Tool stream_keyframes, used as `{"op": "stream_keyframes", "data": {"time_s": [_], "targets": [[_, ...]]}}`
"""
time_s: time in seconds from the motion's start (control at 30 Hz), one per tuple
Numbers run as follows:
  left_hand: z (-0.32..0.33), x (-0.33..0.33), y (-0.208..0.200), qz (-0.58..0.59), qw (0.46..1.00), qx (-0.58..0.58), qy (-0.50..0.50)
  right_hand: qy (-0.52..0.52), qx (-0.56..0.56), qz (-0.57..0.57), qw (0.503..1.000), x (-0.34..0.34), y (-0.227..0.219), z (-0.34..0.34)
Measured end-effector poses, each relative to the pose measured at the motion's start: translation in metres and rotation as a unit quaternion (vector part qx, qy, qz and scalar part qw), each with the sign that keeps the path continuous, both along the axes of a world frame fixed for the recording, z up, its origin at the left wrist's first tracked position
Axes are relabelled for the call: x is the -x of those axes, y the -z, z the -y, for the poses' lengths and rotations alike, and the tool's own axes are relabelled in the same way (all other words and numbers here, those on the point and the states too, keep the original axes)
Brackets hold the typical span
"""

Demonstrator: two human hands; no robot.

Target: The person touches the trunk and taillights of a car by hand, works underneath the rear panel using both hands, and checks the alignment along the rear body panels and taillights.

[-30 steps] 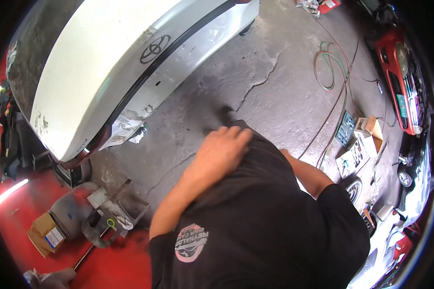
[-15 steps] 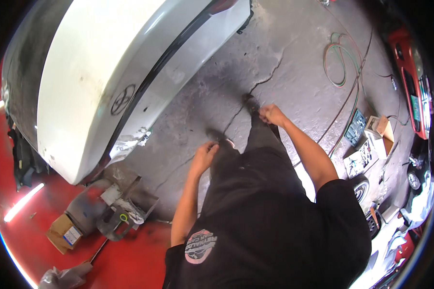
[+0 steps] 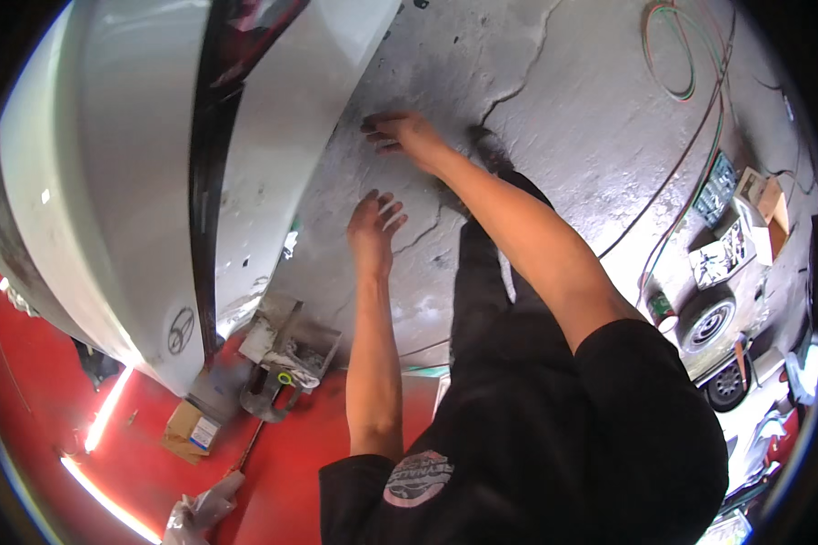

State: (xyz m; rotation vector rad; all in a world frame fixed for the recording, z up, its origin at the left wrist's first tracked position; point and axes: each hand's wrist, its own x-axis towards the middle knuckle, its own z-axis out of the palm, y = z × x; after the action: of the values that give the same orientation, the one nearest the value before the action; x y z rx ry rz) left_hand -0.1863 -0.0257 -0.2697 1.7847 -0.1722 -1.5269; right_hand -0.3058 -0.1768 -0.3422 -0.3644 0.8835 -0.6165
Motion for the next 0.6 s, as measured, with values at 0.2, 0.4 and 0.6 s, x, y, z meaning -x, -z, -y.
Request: {"op": "stream_keyframes", "data": {"time_s": [0.2, 0.4, 0.6], "targets": [[0.046, -0.031, 0.067, -0.075, 0.975, 0.139, -0.155, 0.049, 0.000, 0.106, 0.993, -0.044, 0.033, 0.014], [0.085, -0.027, 0.087, -0.121, 0.916, 0.288, -0.251, 0.073, 0.203, 0.094, 0.972, -0.072, 0.072, 0.009], [0.083, -0.035, 0.101, -0.136, 0.905, 0.331, -0.231, 0.092, 0.321, 0.057, 0.941, -0.082, 0.088, 0.010]]}}
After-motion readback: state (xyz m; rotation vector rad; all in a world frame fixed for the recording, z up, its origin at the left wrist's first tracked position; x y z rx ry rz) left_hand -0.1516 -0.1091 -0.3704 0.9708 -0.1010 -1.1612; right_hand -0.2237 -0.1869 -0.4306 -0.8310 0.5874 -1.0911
